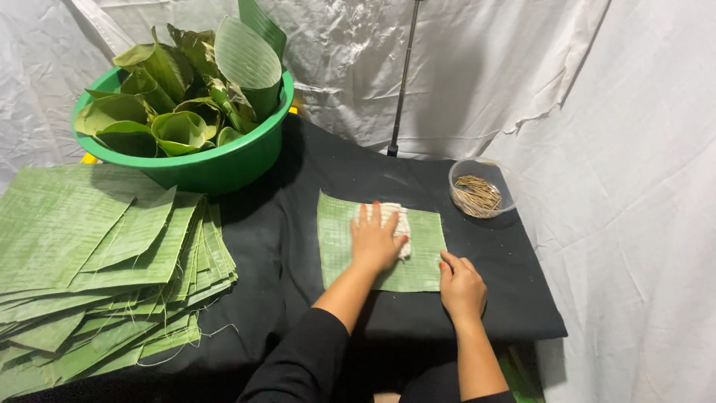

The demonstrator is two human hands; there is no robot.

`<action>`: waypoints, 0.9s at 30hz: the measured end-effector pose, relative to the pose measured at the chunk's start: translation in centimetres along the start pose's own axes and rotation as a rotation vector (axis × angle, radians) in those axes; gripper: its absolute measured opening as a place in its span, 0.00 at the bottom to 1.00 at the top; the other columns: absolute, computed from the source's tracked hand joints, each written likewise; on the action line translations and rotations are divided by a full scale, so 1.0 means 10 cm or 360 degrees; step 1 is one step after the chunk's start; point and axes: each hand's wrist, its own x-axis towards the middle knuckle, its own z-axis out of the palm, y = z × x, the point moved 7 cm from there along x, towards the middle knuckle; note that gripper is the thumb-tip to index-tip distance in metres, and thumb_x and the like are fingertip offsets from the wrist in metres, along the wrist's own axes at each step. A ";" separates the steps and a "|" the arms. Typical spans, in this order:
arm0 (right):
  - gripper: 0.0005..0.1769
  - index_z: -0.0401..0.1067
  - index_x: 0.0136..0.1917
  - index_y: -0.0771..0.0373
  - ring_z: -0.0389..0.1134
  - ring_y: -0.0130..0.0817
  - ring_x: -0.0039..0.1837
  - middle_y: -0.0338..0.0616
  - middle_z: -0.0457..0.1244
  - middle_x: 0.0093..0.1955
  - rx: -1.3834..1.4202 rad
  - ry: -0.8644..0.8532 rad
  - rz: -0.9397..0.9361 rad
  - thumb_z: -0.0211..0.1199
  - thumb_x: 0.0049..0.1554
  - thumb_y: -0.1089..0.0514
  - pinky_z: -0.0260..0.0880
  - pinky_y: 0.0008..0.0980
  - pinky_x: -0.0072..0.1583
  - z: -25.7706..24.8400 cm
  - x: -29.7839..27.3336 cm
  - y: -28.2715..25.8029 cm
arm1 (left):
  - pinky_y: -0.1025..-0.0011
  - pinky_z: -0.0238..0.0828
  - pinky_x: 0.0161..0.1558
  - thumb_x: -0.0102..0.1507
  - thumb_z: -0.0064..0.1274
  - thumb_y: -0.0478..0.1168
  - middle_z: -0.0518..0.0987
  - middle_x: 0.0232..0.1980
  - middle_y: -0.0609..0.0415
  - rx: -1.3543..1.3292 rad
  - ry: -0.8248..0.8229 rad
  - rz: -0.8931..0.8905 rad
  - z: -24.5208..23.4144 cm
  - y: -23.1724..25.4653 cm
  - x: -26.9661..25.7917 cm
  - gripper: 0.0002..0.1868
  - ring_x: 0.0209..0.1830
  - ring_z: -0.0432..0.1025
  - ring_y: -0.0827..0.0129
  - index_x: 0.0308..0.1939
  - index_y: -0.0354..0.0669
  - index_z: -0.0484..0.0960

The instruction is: Wiping banana leaves with a cloth and folding them into cones secured with wooden sticks

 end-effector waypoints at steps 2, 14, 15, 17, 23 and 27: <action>0.16 0.79 0.61 0.37 0.73 0.44 0.55 0.34 0.70 0.50 0.0042 -0.0017 0.0022 0.58 0.61 0.46 0.75 0.45 0.55 -0.03 -0.01 -0.04 | 0.33 0.46 0.69 0.66 0.44 0.65 0.58 0.78 0.36 0.0025 0.0037 -0.0066 -0.11 -0.24 0.04 0.33 0.81 0.44 0.35 0.72 0.60 0.70; 0.16 0.78 0.60 0.33 0.74 0.41 0.53 0.30 0.70 0.50 0.0000 -0.0004 0.0077 0.58 0.60 0.43 0.76 0.43 0.55 0.06 0.03 0.04 | 0.45 0.67 0.62 0.65 0.53 0.50 0.70 0.69 0.34 0.0147 0.0726 -0.0234 -0.19 -1.40 0.39 0.22 0.72 0.61 0.35 0.61 0.50 0.79; 0.16 0.78 0.59 0.33 0.74 0.41 0.53 0.30 0.70 0.51 -0.0013 0.0004 0.0078 0.58 0.60 0.42 0.77 0.44 0.55 0.06 0.03 0.05 | 0.46 0.70 0.59 0.64 0.55 0.46 0.72 0.67 0.33 0.0052 0.0855 -0.0240 -0.26 -1.36 0.37 0.19 0.70 0.63 0.35 0.58 0.45 0.81; 0.16 0.79 0.59 0.34 0.74 0.43 0.53 0.32 0.70 0.50 -0.0012 0.0007 0.0080 0.58 0.60 0.42 0.77 0.45 0.55 0.04 0.01 0.04 | 0.46 0.68 0.62 0.64 0.55 0.42 0.73 0.63 0.29 0.0085 0.0896 -0.0061 -0.27 -0.92 0.25 0.19 0.68 0.65 0.33 0.58 0.40 0.80; 0.16 0.79 0.59 0.36 0.74 0.45 0.54 0.35 0.69 0.50 0.0001 0.0007 0.0050 0.57 0.60 0.43 0.77 0.47 0.55 0.06 0.02 0.02 | 0.31 0.49 0.66 0.66 0.50 0.51 0.58 0.73 0.25 -0.0115 0.0216 0.0269 -0.20 0.37 -0.60 0.28 0.76 0.48 0.26 0.67 0.43 0.71; 0.16 0.79 0.59 0.36 0.73 0.45 0.54 0.35 0.69 0.50 0.0034 0.0044 0.0028 0.58 0.60 0.43 0.77 0.47 0.54 0.07 0.03 0.07 | 0.30 0.36 0.71 0.65 0.43 0.66 0.47 0.81 0.34 -0.0074 -0.0216 0.0037 -0.21 0.28 -0.76 0.39 0.81 0.36 0.34 0.76 0.57 0.61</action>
